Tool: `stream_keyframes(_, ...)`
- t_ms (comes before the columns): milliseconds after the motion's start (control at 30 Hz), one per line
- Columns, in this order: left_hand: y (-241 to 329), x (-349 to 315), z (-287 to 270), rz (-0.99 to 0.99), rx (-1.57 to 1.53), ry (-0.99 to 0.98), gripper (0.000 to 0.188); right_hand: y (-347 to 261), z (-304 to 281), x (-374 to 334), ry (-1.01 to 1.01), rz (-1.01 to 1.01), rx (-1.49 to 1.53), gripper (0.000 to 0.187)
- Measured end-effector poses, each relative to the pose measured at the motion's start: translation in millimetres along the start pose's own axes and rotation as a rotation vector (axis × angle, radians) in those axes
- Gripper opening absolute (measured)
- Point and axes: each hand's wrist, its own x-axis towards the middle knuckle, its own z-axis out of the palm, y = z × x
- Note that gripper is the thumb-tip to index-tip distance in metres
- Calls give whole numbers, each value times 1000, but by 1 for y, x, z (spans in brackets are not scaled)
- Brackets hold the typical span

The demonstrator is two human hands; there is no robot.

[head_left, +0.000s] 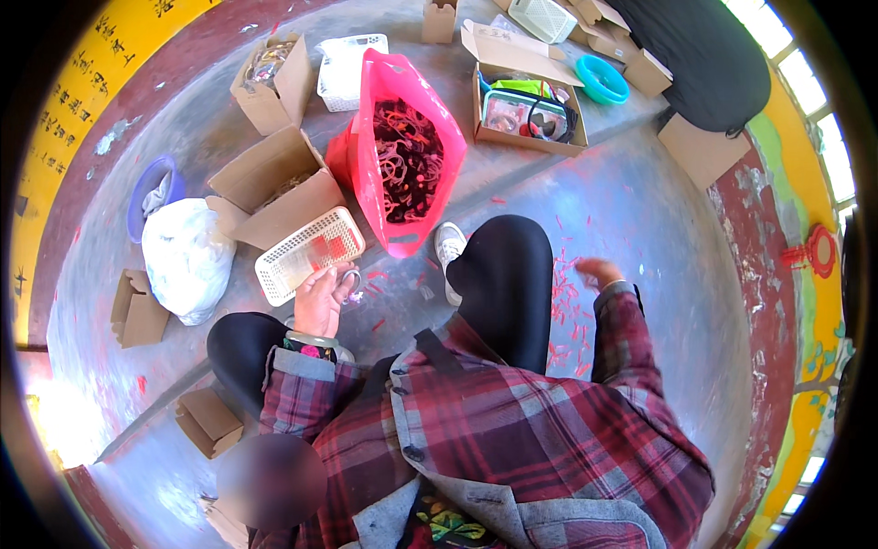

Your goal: The person sits on the floor and sorts small, clear plastic rings from a pink bag into a white basket. They handle the items one by one, picking them up from the bag and placing them into the basket.

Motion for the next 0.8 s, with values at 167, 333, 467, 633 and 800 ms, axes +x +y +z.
stream_keyframes(167,-2,3,5,5,22,-34,23,92,9,27,-271,52,-812,37)
stream_keyframes(333,-3,0,2,-13,24,-16,23,57,-19,18,-80,52,287,26)
stream_keyframes(467,-3,0,8,-17,22,-66,23,-29,-39,-48,-26,-103,870,16)
stream_keyframes(633,-3,-2,7,-22,6,-49,23,-68,-40,-54,-56,-448,1018,35)
stream_keyframes(800,1,-7,5,-5,17,-35,23,-115,-45,-82,-97,-546,1166,43)
